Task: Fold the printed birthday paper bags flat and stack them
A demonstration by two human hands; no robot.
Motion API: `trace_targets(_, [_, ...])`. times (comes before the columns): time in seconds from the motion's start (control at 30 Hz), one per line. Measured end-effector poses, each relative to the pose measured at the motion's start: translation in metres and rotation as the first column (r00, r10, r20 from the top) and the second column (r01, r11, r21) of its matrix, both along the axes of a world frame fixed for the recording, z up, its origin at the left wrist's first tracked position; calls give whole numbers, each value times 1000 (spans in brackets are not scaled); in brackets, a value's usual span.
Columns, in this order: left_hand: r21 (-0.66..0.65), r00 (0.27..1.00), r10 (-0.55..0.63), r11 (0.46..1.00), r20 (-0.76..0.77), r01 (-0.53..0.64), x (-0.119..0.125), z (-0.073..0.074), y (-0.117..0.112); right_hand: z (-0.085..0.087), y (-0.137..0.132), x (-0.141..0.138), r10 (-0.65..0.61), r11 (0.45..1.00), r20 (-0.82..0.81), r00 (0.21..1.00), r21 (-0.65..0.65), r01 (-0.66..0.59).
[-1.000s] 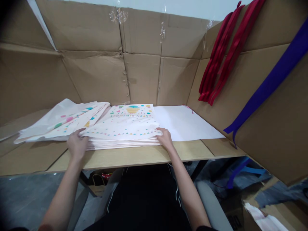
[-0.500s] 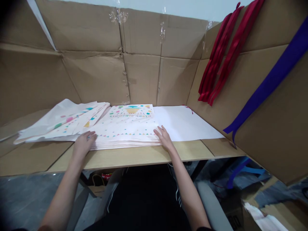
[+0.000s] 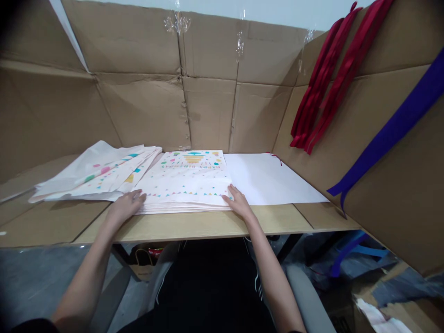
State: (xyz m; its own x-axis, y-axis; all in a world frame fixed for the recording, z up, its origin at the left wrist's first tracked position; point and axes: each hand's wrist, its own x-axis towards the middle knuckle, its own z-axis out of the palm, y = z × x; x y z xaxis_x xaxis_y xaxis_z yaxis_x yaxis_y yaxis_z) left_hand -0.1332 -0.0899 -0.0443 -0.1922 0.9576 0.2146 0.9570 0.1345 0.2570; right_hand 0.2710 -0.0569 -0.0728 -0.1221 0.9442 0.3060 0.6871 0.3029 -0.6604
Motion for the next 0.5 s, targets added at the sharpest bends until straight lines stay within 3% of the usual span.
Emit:
trace_targets(0.13, [-54,991,-133,990,-22,132,-13,-6,1,-2,-1,-2,27,1000,31,999,-1,-27])
trace_targets(0.37, [24,977,-150,988,-149,155,-21,-14,7,1,-6,-8,84,996,48,995,-27,-83])
trace_targets(0.5, [65,996,-85,994,11,84,-23,-9,5,-1,-4,-7,78,997,34,996,-27,-77])
